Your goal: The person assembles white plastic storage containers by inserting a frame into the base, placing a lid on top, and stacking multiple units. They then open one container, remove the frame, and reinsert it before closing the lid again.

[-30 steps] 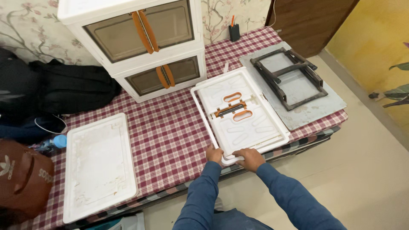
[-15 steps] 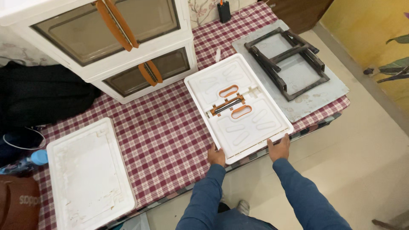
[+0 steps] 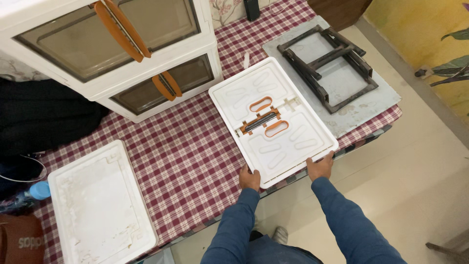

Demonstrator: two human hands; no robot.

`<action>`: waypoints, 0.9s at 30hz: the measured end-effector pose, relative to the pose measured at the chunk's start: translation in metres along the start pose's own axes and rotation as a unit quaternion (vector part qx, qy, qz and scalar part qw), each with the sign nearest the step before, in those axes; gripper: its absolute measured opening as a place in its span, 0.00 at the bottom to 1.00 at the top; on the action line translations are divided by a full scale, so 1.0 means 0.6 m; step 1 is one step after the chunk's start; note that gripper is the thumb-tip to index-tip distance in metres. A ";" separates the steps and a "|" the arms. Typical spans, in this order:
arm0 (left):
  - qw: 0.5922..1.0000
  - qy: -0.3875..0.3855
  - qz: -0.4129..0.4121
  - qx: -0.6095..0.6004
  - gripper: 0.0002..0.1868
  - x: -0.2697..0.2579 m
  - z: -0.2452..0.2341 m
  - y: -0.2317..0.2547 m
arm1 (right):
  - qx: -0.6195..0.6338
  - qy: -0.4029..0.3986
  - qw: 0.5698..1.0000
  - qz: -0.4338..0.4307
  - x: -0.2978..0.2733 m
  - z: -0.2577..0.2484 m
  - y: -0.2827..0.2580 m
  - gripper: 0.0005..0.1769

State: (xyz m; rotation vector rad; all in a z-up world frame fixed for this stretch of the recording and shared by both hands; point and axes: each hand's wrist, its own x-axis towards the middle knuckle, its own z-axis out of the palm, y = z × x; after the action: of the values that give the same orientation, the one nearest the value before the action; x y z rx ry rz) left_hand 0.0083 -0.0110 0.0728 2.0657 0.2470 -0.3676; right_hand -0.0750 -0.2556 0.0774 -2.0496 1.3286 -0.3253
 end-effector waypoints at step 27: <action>0.874 0.157 -0.078 -0.454 0.33 -0.169 -0.135 -0.115 | 0.220 -0.539 0.803 0.124 -0.209 0.009 -0.039 0.43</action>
State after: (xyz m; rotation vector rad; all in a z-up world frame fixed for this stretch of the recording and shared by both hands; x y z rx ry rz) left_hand -0.0956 0.0910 0.0917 1.1556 0.6494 0.0200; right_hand -0.1122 -0.1369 0.1066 -1.2364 0.6591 0.5555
